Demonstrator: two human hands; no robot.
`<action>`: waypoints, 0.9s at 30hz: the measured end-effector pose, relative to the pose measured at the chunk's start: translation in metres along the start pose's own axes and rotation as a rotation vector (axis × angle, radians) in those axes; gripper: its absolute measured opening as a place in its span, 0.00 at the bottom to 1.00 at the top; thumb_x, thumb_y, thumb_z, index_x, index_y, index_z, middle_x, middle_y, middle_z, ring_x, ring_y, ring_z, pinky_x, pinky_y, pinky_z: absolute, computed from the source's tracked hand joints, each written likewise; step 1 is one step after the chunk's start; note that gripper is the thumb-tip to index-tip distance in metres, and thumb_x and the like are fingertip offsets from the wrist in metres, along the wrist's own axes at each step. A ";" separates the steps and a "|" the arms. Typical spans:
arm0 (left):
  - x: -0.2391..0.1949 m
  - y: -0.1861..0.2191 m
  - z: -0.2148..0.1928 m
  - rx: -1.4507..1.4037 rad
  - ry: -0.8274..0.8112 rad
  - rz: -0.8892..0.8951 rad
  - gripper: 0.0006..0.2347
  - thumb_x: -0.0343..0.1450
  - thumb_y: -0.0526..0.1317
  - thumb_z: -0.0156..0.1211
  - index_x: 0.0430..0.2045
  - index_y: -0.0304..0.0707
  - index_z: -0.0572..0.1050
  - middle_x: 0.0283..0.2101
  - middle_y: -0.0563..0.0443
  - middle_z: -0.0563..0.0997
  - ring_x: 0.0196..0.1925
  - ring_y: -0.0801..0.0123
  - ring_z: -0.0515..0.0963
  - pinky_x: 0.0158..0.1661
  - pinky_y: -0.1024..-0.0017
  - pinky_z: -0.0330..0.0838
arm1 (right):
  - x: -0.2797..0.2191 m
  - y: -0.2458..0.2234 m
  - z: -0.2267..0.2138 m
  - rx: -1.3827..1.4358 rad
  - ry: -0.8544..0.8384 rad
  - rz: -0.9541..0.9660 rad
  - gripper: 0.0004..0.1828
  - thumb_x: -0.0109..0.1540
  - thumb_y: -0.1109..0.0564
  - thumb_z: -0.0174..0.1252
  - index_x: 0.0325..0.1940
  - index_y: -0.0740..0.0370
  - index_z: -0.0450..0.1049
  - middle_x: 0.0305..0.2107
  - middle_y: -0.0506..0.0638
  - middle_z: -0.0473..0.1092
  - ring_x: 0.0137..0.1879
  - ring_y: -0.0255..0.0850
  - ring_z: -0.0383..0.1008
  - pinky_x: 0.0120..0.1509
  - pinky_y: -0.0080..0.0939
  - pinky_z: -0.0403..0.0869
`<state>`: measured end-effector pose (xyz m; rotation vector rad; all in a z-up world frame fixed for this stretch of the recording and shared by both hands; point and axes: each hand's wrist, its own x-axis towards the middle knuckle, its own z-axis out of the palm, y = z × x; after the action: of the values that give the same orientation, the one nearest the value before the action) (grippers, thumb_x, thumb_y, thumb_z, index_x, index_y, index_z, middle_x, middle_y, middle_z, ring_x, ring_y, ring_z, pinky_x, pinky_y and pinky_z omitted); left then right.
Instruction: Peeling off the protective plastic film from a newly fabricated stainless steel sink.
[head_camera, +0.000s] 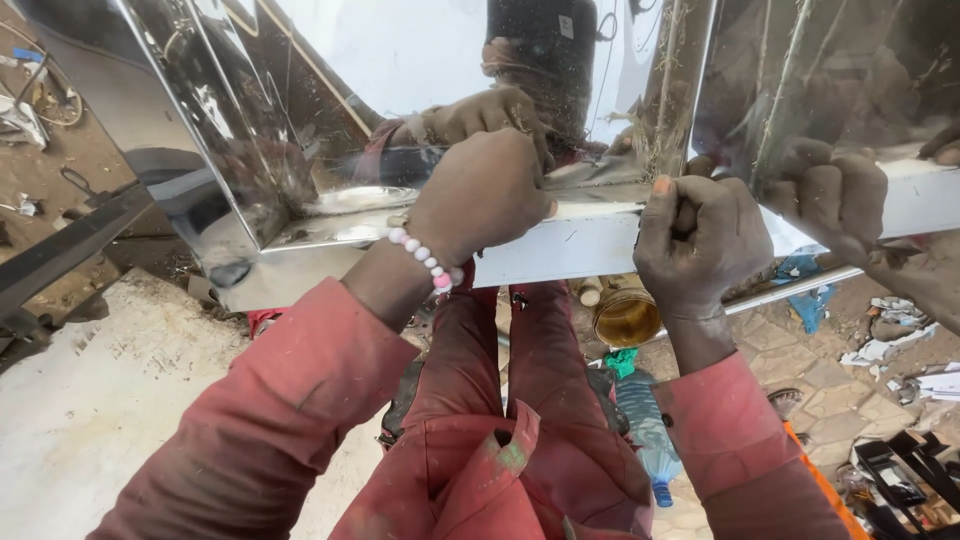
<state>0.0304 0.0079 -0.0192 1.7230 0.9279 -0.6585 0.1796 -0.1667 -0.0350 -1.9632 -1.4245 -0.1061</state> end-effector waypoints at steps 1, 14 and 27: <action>0.000 0.001 -0.002 0.004 0.003 -0.002 0.09 0.64 0.30 0.56 0.10 0.31 0.79 0.11 0.43 0.73 0.14 0.62 0.77 0.22 0.62 0.76 | 0.000 -0.001 0.000 0.004 0.004 0.000 0.09 0.67 0.61 0.67 0.33 0.62 0.77 0.16 0.42 0.53 0.22 0.41 0.62 0.33 0.41 0.71; 0.029 -0.025 0.022 -0.035 -0.147 0.029 0.09 0.65 0.35 0.57 0.13 0.33 0.78 0.14 0.43 0.74 0.16 0.63 0.75 0.24 0.63 0.75 | -0.003 -0.001 0.000 -0.027 0.008 0.048 0.10 0.68 0.59 0.67 0.33 0.61 0.77 0.16 0.42 0.53 0.22 0.43 0.63 0.34 0.43 0.71; 0.025 -0.006 0.008 0.046 -0.095 0.032 0.06 0.62 0.29 0.56 0.21 0.29 0.82 0.16 0.41 0.78 0.21 0.56 0.83 0.28 0.63 0.81 | -0.002 -0.002 -0.002 -0.016 -0.007 0.061 0.10 0.68 0.60 0.66 0.33 0.62 0.76 0.16 0.42 0.53 0.23 0.45 0.64 0.35 0.44 0.72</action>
<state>0.0397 0.0086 -0.0445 1.7283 0.8229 -0.7391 0.1777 -0.1695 -0.0336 -2.0197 -1.3709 -0.0834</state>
